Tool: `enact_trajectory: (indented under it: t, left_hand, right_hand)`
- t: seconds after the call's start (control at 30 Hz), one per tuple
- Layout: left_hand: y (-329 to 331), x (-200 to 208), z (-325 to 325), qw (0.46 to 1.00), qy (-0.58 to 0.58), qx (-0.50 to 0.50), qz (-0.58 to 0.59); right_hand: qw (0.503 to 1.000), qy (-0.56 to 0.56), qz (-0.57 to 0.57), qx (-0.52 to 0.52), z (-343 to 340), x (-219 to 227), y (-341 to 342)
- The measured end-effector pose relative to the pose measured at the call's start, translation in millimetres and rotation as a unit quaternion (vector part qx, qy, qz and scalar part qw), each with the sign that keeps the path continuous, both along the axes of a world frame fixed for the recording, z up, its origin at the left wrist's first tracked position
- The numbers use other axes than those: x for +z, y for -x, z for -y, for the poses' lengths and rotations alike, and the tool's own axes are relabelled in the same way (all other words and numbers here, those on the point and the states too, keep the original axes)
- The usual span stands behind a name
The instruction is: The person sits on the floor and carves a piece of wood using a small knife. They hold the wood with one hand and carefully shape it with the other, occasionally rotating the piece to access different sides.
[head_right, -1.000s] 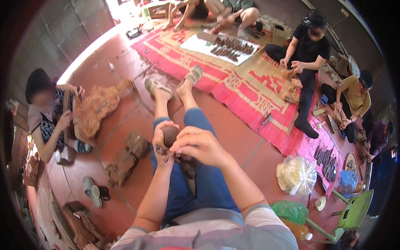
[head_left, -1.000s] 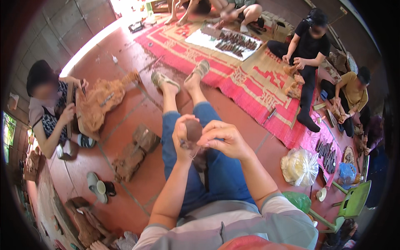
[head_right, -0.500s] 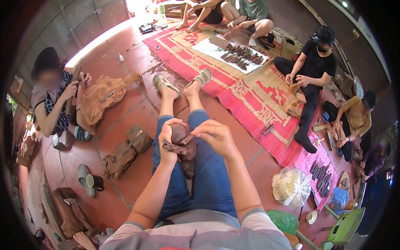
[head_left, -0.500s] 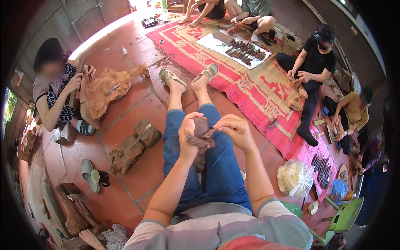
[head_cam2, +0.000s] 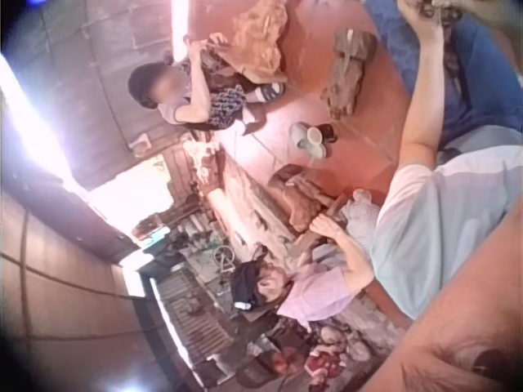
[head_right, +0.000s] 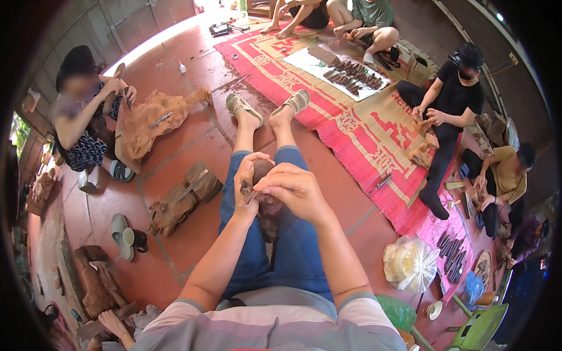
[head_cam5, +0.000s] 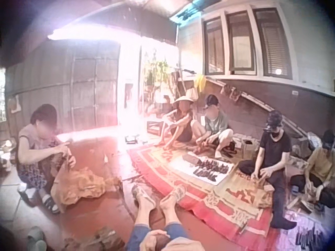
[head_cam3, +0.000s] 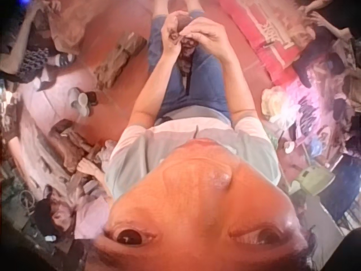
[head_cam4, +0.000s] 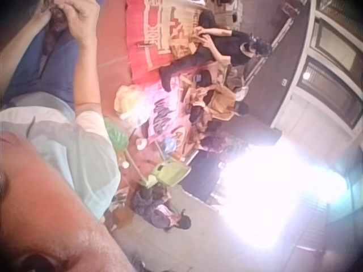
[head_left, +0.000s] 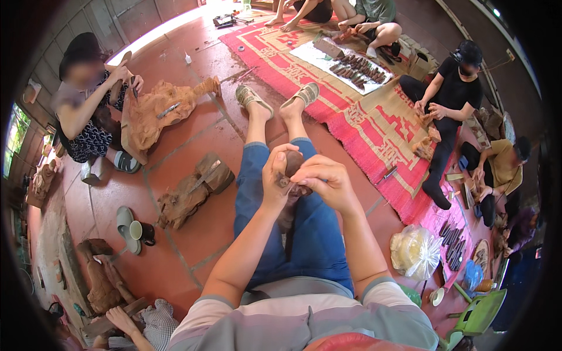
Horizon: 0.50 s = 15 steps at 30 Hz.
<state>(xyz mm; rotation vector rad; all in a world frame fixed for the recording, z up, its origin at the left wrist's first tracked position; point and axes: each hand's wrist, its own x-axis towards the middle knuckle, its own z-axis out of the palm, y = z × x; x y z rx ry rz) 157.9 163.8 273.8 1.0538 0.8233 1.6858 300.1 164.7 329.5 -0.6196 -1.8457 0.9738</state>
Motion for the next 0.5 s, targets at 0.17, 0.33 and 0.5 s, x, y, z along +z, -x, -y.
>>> enact_trajectory:
  t: [0.17, 0.33, 0.5]
  left_hand:
    - [-2.3, -0.9, 0.3, 1.0, -0.003, 0.006, -0.01]
    - [1.7, -6.5, -7.9, 0.988, -0.029, 0.063, -0.136]
    - [0.2, -1.7, -5.7, 1.0, -0.016, 0.004, -0.001]
  right_hand:
    - [0.996, -0.044, 0.044, -0.057, -19.0, -16.2, -17.4]
    - [0.999, -0.041, 0.003, -0.021, -11.4, 13.1, -7.8]
    - [0.998, 0.041, 0.034, -0.046, -25.0, -7.1, -23.6]
